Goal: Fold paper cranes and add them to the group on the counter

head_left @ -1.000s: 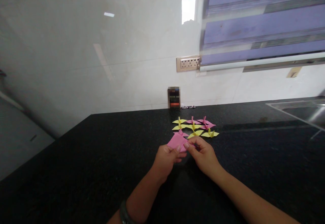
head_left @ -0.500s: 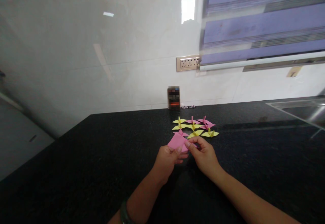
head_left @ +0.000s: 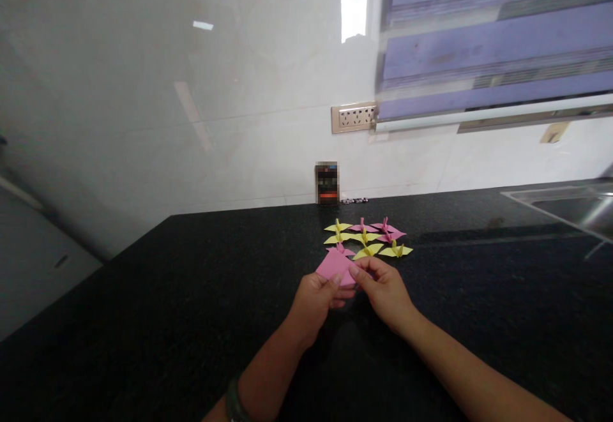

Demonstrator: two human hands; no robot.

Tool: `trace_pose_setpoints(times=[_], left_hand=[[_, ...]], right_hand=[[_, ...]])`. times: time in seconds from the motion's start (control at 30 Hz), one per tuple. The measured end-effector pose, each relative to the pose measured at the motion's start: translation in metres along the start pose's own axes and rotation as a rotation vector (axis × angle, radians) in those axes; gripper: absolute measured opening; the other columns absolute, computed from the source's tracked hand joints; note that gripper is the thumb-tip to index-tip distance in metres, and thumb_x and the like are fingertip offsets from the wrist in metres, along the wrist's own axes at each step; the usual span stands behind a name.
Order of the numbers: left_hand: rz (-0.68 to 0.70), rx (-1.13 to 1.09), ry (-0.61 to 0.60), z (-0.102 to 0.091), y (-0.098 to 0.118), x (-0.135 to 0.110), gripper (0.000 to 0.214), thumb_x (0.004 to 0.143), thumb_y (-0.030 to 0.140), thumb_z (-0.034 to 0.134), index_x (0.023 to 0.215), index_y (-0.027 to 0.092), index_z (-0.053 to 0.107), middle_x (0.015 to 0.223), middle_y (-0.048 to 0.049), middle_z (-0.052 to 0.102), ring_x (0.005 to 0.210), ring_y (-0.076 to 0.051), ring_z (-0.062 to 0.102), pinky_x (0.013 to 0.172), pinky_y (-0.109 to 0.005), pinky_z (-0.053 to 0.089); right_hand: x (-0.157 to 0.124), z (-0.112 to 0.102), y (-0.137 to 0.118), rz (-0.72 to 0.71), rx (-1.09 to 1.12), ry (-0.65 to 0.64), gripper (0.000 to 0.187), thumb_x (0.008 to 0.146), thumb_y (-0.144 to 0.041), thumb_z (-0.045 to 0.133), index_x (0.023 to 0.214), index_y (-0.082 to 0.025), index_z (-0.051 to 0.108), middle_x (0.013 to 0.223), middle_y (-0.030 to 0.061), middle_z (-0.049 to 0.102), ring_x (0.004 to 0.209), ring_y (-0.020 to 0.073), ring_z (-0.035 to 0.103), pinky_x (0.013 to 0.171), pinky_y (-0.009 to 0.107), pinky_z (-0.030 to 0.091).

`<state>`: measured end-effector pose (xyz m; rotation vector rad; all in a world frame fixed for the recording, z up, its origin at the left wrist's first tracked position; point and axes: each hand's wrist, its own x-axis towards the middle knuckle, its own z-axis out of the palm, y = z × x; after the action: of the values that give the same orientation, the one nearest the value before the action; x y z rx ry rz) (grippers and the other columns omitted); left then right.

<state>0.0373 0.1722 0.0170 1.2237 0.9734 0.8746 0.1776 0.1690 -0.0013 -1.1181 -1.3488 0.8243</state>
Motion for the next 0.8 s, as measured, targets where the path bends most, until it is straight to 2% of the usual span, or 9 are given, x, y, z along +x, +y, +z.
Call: trace_pose_setpoints(times=[0.1,0.2,0.27,0.5,0.8], left_hand=[[0.033,0.064,0.03,-0.0001,-0.0018,0.0009,0.038,0.07,0.041,0.057,0.088,0.008,0.065,0.078,-0.0119,0.068,0.067,-0.018,0.063,0.056,-0.024,0.045],[0.077,0.123,0.082,-0.0001,-0.0031,0.0014,0.03,0.063,0.035,0.064,0.076,0.009,0.067,0.064,-0.0083,0.067,0.058,-0.016,0.061,0.053,-0.023,0.043],[0.084,0.15,0.108,-0.0001,-0.0032,0.0014,0.026,0.064,0.033,0.064,0.07,0.008,0.066,0.06,-0.0079,0.066,0.053,-0.015,0.059,0.051,-0.023,0.043],[0.105,0.246,0.1,-0.0007,-0.0006,0.0002,0.025,0.069,0.031,0.057,0.064,0.008,0.066,0.057,-0.0084,0.065,0.05,-0.014,0.058,0.049,-0.023,0.042],[0.154,0.279,0.122,0.0008,0.0049,-0.0042,0.029,0.069,0.034,0.056,0.053,0.011,0.064,0.05,-0.0072,0.063,0.046,-0.015,0.056,0.048,-0.024,0.041]], right_hand=[[-0.0005,-0.001,-0.0014,-0.023,-0.071,0.003,0.016,0.075,-0.03,0.052,0.068,-0.016,0.056,0.063,-0.0001,0.054,0.059,0.0138,0.049,0.056,0.025,0.038],[-0.0017,-0.0012,-0.0027,-0.043,-0.129,-0.002,0.016,0.076,-0.029,0.051,0.068,-0.016,0.056,0.063,0.0,0.054,0.061,0.014,0.049,0.057,0.025,0.038],[-0.0025,-0.001,-0.0033,-0.043,-0.145,0.003,0.016,0.076,-0.029,0.05,0.068,-0.016,0.055,0.064,0.0,0.054,0.061,0.0141,0.048,0.058,0.025,0.038],[-0.0036,0.0006,-0.0026,-0.011,-0.115,0.013,0.017,0.077,-0.03,0.049,0.069,-0.016,0.054,0.062,-0.0005,0.051,0.058,0.0131,0.045,0.056,0.024,0.036],[-0.005,0.0017,-0.0086,-0.032,-0.077,0.003,0.018,0.078,-0.029,0.048,0.067,-0.016,0.053,0.06,-0.0016,0.047,0.057,0.0121,0.042,0.054,0.023,0.034]])
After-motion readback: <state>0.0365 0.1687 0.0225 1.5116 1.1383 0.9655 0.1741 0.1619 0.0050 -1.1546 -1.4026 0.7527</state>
